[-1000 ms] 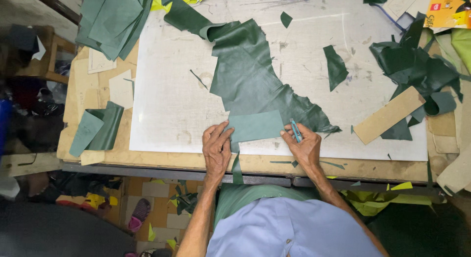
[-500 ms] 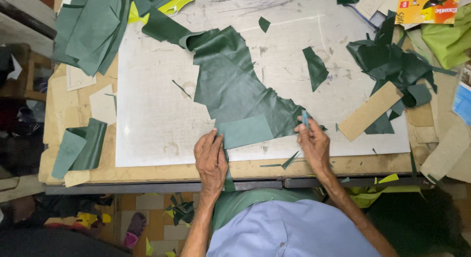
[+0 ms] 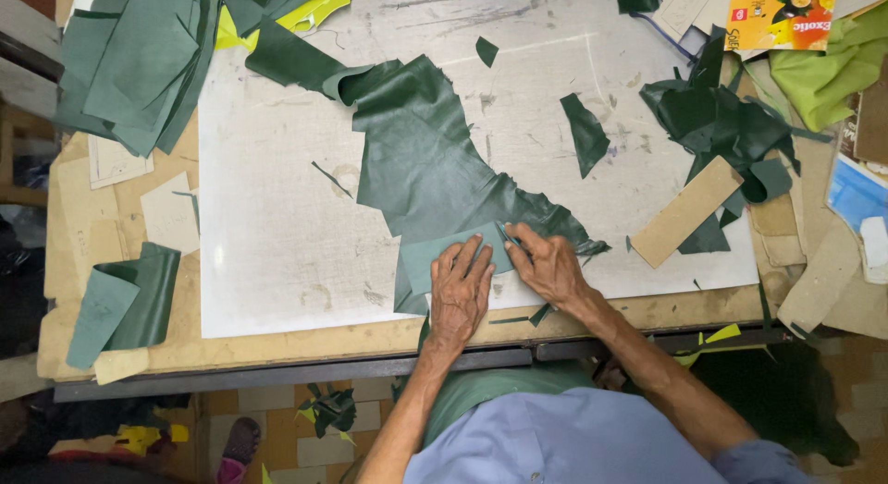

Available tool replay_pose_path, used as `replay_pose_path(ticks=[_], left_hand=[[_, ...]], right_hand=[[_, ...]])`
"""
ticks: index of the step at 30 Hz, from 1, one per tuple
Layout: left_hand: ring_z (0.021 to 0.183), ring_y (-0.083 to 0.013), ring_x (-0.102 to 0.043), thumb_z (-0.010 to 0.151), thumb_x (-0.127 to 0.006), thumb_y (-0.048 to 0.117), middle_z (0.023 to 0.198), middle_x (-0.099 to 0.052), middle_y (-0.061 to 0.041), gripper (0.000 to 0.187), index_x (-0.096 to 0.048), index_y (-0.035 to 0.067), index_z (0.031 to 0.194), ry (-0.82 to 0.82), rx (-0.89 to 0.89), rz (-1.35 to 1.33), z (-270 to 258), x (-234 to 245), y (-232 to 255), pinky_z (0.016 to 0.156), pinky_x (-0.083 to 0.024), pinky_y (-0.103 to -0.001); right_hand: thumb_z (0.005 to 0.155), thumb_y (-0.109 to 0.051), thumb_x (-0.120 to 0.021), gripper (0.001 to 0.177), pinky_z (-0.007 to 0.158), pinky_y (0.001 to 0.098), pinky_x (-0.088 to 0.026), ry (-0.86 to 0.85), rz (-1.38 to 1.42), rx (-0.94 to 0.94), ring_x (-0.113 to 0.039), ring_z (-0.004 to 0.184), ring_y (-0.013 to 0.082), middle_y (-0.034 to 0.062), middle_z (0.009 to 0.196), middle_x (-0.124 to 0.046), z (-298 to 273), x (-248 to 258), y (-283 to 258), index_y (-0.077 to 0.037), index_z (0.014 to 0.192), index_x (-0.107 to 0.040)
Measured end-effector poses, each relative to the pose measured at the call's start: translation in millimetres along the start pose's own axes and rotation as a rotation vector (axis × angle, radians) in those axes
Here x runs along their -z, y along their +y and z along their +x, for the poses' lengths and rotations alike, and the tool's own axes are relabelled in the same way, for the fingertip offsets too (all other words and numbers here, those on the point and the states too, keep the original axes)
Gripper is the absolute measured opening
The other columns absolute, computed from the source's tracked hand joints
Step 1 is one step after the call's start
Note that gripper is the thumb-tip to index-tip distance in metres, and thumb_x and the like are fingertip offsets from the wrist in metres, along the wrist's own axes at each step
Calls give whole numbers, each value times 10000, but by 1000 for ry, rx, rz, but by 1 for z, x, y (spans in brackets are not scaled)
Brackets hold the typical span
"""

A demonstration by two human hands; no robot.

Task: The person uses a utility knife to cut green material along the edges of paper templates placed on a worktable. They repeatedly position templates, trace outlines, and cut out shapes, then set the cut pieces aside.

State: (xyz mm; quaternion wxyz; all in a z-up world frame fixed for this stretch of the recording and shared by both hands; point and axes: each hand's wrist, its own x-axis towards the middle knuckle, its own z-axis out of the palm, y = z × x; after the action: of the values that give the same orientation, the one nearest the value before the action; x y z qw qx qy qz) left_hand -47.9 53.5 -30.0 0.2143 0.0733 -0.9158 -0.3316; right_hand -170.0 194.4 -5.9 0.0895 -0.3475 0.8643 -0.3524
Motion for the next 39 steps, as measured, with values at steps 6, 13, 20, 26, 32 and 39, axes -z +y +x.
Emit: replay_pose_path(ticks=[6,13,20,26,32,39], left_hand=[[1248,-304,-497,959,-681,169,1476,-579,-78,414,-659,24,1347,-41,-42,50,-1,-2,-2,1026,-404,-441],[1252,-303,-478,928,-673,163,1496,-559,-72,461,-644,19,1365,-87,-36,86,2,-3,-2,1019,-385,-440],[1247,-308,-487,931,-685,157,1500,-555,-63,441,-646,30,1352,-76,-48,109,2,-4,2,1006,-391,-446],[1245,-350,-526,968,-669,128,1471,-541,-187,393,-612,-75,1300,11,-65,103,-3,-5,3,1018,-433,-475],[1279,-352,-541,963,-654,93,1419,-577,-180,359,-627,-65,1284,38,-62,156,-9,-3,9,1053,-452,-461],[1359,-340,-500,985,-634,138,1413,-583,-183,324,-645,-23,1265,248,193,364,-29,4,11,1134,-372,-522]], right_hand=[[958,-96,-623,223,398,372,-469,12,-142,9,-603,398,237,154,521,-617,1,-23,7,9,1143,-689],[925,-75,-631,318,469,440,-522,-33,-198,-34,-640,464,333,192,564,-623,-17,-38,15,28,1226,-645],[929,-113,-604,349,450,421,-513,-240,-129,-144,-662,500,294,169,659,-712,-98,-5,11,2,1258,-610],[1012,-176,-562,202,469,328,-548,41,144,-330,-720,622,168,110,916,-752,-22,59,79,-58,1175,-583],[856,-193,-788,279,772,459,-544,72,-221,-135,-693,857,362,174,977,-718,16,58,48,-51,1075,-688],[964,47,-578,347,783,405,-545,112,-59,244,-644,941,308,170,1077,-646,45,48,23,-2,1290,-686]])
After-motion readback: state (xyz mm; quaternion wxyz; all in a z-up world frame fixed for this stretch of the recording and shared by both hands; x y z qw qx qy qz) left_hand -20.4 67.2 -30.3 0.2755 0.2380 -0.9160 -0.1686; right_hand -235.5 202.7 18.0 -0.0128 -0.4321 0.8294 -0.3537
